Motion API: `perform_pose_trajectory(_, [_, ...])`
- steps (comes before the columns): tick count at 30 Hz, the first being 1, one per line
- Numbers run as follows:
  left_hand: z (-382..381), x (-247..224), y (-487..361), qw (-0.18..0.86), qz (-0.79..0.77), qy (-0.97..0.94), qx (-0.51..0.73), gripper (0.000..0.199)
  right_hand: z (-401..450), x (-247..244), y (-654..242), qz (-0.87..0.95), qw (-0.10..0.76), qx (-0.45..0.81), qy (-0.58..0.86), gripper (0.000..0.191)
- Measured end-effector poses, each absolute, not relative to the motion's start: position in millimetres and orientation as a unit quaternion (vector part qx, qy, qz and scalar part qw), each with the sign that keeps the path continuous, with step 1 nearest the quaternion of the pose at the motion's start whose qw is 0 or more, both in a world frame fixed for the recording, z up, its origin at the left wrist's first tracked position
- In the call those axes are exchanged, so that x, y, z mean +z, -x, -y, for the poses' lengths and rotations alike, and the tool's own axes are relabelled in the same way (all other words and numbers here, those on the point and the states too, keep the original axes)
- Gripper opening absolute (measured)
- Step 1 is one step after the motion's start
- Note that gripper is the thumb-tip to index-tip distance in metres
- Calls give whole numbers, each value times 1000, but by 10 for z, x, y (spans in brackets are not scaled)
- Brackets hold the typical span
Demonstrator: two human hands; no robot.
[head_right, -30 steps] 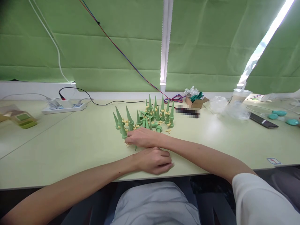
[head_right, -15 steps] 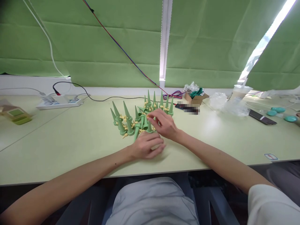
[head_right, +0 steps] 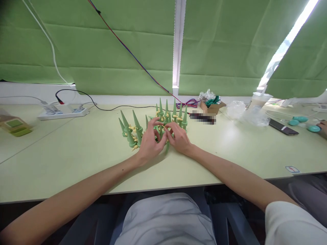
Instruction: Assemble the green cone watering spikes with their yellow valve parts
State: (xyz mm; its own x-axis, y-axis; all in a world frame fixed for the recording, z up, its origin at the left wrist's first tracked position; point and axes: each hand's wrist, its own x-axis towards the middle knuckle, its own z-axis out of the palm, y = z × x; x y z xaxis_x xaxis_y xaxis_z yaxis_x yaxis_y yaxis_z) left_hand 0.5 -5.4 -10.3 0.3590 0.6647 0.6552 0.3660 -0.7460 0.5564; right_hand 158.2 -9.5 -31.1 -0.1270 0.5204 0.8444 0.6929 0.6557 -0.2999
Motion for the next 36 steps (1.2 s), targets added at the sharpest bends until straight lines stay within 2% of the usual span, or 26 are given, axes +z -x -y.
perform_pose_trajectory(9, [4,-104,18,227,-335,-820,405,53,88,-274,-1593,749,503,-52,428,13])
perform_pose_trajectory(16, [-26,-114,33,247,-323,-841,358,34,138,-147,-1610,746,499,-30,441,16])
perform_pose_trajectory(23, [-70,-84,44,241,-324,-831,383,25,166,-64,-1628,741,491,23,458,17])
perform_pose_trajectory(36, [-56,3,64,258,-356,-743,504,24,189,-74,-1607,745,492,56,446,15])
